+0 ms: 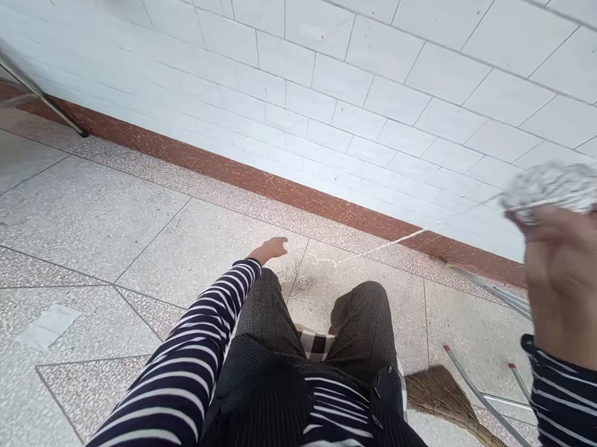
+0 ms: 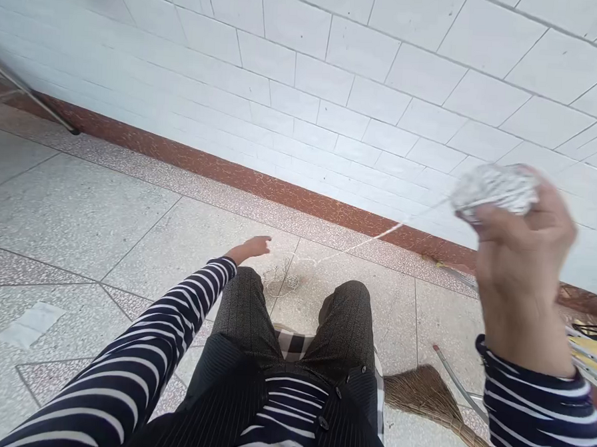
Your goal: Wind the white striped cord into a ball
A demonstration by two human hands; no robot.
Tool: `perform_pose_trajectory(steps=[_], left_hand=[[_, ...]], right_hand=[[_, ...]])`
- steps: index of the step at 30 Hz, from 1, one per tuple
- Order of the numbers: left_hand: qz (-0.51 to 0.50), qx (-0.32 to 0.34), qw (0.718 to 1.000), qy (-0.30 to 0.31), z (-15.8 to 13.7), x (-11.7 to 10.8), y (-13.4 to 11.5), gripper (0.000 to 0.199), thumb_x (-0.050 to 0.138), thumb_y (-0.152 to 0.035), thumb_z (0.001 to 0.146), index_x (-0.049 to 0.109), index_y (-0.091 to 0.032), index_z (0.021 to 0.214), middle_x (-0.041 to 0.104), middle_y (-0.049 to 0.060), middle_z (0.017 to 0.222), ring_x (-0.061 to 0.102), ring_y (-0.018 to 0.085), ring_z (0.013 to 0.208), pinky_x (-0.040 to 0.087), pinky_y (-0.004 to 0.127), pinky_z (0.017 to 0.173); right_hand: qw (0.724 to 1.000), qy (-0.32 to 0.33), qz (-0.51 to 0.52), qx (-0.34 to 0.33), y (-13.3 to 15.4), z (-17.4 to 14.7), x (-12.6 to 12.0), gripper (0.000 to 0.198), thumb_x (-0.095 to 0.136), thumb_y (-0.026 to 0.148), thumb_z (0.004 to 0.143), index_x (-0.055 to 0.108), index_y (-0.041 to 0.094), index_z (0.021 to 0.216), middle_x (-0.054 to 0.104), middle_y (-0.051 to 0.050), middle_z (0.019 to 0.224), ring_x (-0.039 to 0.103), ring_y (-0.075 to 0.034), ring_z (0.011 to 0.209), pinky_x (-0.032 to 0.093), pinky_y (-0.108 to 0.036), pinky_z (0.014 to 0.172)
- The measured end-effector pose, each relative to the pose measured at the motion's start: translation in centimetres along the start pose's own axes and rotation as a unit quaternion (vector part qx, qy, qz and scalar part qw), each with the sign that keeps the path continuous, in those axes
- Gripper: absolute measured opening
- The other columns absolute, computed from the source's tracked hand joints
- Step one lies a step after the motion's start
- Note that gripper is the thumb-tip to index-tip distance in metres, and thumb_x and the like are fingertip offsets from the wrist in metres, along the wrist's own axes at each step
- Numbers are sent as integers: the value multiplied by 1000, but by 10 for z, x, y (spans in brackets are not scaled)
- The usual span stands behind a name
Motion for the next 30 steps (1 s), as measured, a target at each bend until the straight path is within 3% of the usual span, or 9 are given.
perform_pose_trajectory(steps=[3,5,8,11,14,17,20,23,30], left_hand=[[-11,68,995,68,-1,45,-70,44,82,-19,73,70,-16,115,72,13,118,64,29,115,48,34,103],[-48,134,984,106,-13,69,-127,44,76,-28,82,68,-22,126,70,8,128,63,24,121,47,30,105],[-222,295,913,176,-56,91,-216,42,56,-45,99,62,-25,136,67,9,135,59,23,128,42,38,111],[-292,332,867,229,-94,111,-248,43,65,-47,93,67,-20,127,74,11,119,66,23,117,44,40,108],[-302,327,861,247,-112,124,-233,38,71,-48,87,73,-13,103,76,10,92,71,23,100,48,39,101],[-271,293,883,246,-109,123,-185,35,64,-47,91,72,-12,89,75,8,82,71,20,87,51,36,94],[-130,255,943,171,-90,99,-126,29,59,-36,92,71,-15,75,74,5,80,67,17,82,49,29,86],[1,223,969,108,-74,64,-83,29,56,-30,89,70,-17,69,72,2,78,63,16,78,45,25,78],[61,200,976,55,-56,12,-51,27,56,-35,87,72,-18,73,73,1,78,64,17,79,45,25,75]], right_hand=[[988,132,19,82,-24,-30,64,50,84,14,48,78,25,97,69,-7,94,65,-26,86,59,-55,76],[977,169,32,127,-37,-45,87,50,86,15,51,78,23,99,69,-6,98,65,-25,87,60,-53,80],[966,185,39,177,-52,-56,103,50,88,14,50,77,22,97,68,-5,96,64,-22,86,61,-48,80],[959,184,38,210,-64,-55,107,50,88,14,50,76,22,98,68,-4,96,63,-21,85,62,-44,73],[972,144,33,184,-69,-39,95,46,87,11,52,74,21,95,68,-5,94,64,-21,83,63,-44,72],[990,54,28,130,-74,-13,62,37,85,8,54,72,21,85,69,-4,90,66,-20,81,63,-44,75],[995,-62,34,71,-80,8,14,42,81,0,52,71,22,87,68,-1,80,66,-18,74,63,-44,73],[993,-94,49,43,-88,19,-19,37,77,-5,57,70,22,82,67,-1,80,67,-17,74,63,-43,72],[981,-129,110,95,-97,12,-55,32,64,-12,71,62,20,66,58,1,71,65,-13,71,63,-35,65]])
Point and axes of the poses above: each hand's wrist, its own z-axis towards the middle knuckle, its own x-axis out of the palm, y = z × x, the point moved 10 cm from there along z, towards the middle knuckle
